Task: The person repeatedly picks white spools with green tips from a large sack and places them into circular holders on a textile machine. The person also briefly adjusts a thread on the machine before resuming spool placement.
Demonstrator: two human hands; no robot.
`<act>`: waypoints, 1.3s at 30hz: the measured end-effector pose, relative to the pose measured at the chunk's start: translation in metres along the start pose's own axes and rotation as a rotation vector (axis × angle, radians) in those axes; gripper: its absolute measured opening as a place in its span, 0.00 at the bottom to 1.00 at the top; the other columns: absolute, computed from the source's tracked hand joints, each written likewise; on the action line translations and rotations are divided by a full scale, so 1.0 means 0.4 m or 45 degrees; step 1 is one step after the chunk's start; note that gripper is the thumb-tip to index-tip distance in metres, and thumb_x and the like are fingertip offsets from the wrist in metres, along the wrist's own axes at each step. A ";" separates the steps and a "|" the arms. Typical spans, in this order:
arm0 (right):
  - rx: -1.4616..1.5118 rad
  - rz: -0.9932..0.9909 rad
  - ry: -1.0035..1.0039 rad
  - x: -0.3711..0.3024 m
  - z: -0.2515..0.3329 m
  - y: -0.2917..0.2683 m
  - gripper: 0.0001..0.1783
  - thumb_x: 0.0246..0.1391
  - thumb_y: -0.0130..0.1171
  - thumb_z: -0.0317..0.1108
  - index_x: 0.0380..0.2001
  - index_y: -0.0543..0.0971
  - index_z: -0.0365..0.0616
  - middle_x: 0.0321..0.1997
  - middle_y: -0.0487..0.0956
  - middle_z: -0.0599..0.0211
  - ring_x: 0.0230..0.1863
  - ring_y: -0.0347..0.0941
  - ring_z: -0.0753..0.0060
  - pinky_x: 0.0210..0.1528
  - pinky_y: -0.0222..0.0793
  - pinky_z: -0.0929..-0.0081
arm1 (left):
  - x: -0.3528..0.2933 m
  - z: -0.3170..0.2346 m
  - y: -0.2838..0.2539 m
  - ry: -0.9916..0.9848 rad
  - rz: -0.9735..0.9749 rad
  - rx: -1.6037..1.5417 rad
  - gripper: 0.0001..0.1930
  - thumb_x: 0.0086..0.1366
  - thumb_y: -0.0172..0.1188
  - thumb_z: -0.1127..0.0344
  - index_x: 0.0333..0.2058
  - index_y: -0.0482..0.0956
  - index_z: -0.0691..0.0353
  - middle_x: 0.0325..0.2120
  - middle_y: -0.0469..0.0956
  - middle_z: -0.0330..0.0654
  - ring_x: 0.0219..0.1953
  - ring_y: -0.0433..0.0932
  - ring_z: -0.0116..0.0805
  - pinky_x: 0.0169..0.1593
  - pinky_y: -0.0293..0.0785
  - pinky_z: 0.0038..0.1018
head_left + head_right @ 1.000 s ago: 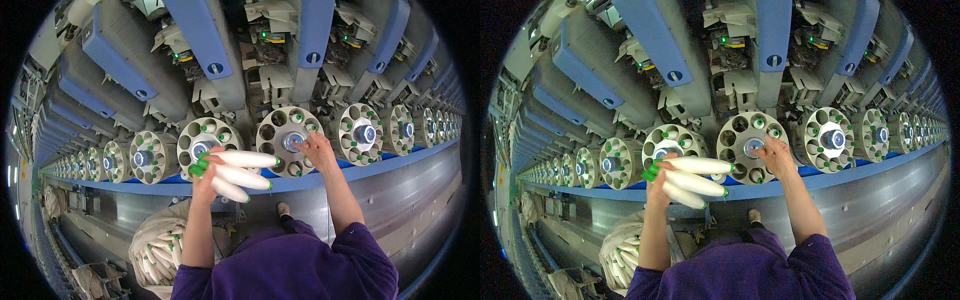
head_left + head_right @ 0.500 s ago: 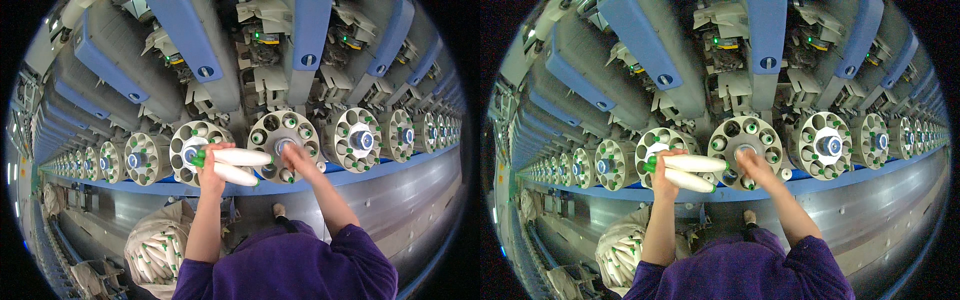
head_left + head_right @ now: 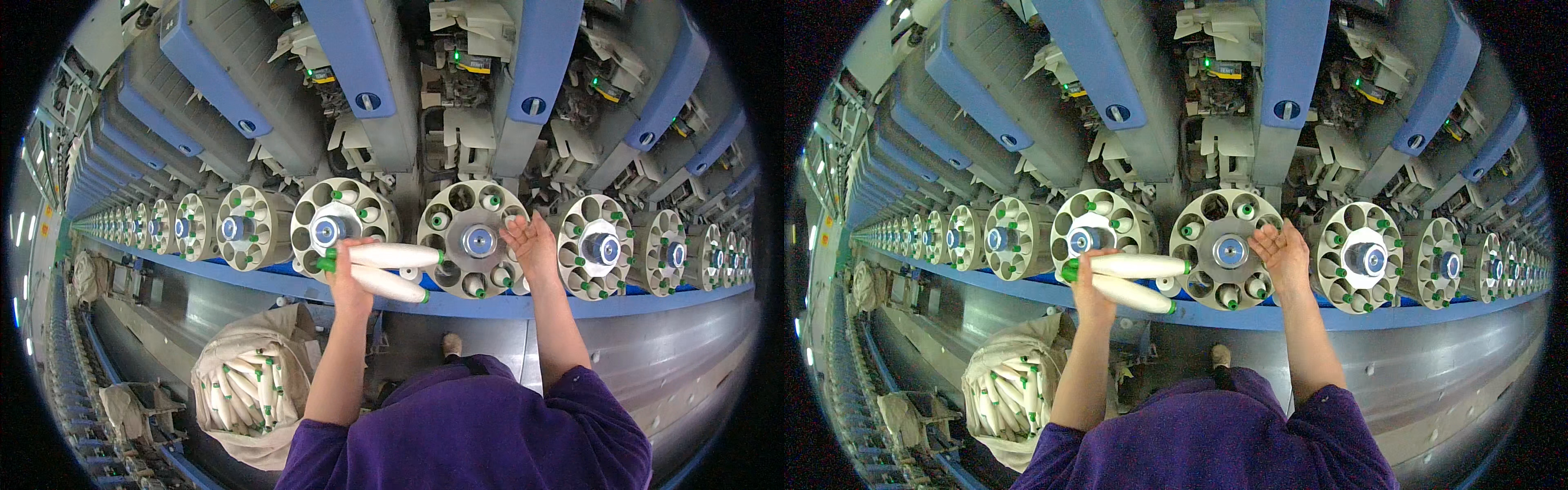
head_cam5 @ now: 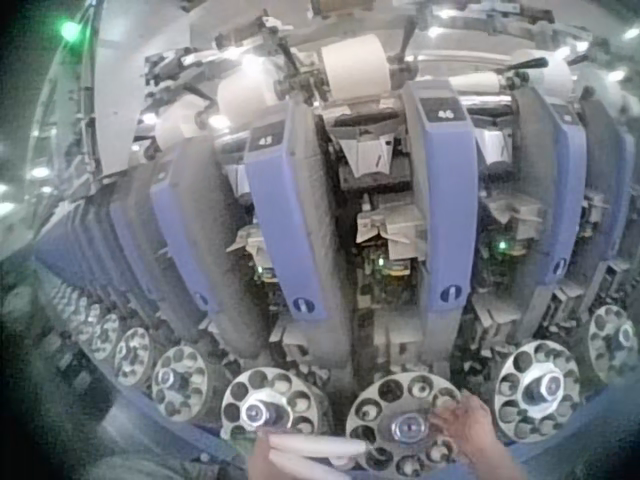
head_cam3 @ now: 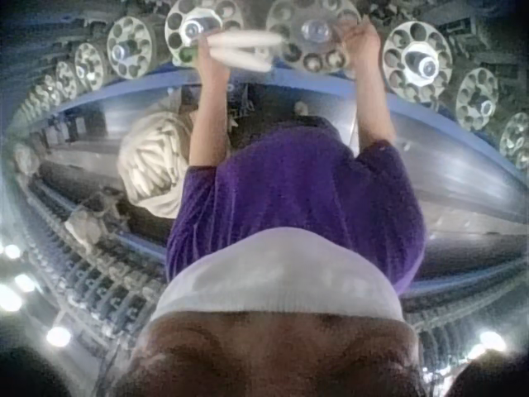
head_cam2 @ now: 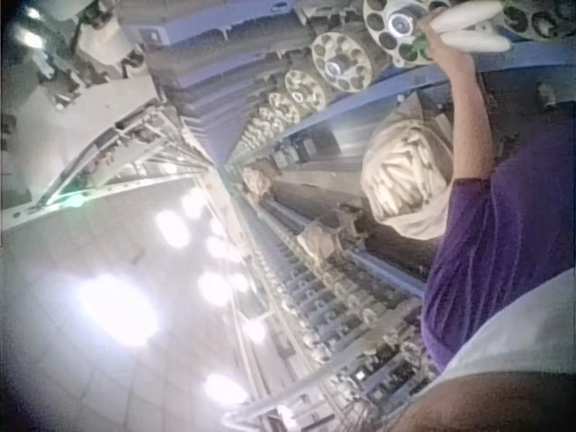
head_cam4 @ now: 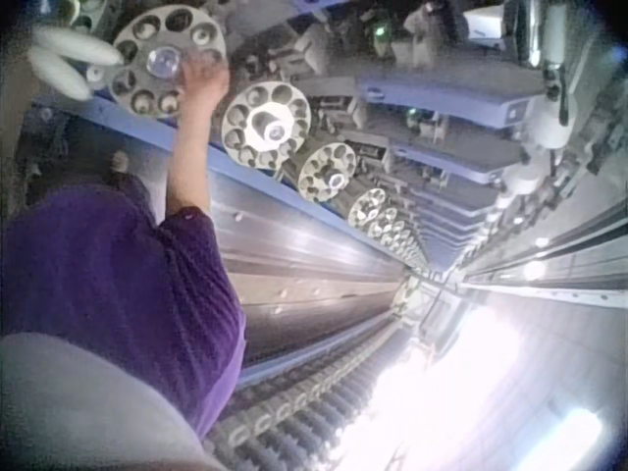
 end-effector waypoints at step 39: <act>-1.136 0.317 0.050 -0.052 -0.040 0.016 0.12 0.57 0.47 0.37 0.24 0.74 0.43 0.17 0.68 0.72 0.18 0.61 0.81 0.20 0.59 0.79 | -0.085 0.002 0.076 -0.179 -0.106 -0.379 0.26 0.65 0.37 0.42 0.42 0.72 0.58 0.21 0.72 0.40 0.19 0.68 0.31 0.28 0.66 0.32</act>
Point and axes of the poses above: each hand's wrist, its own x-axis towards the middle knuckle, its own y-axis out of the palm, z = x × y, the point moved 5 cm from there along x, towards the middle knuckle
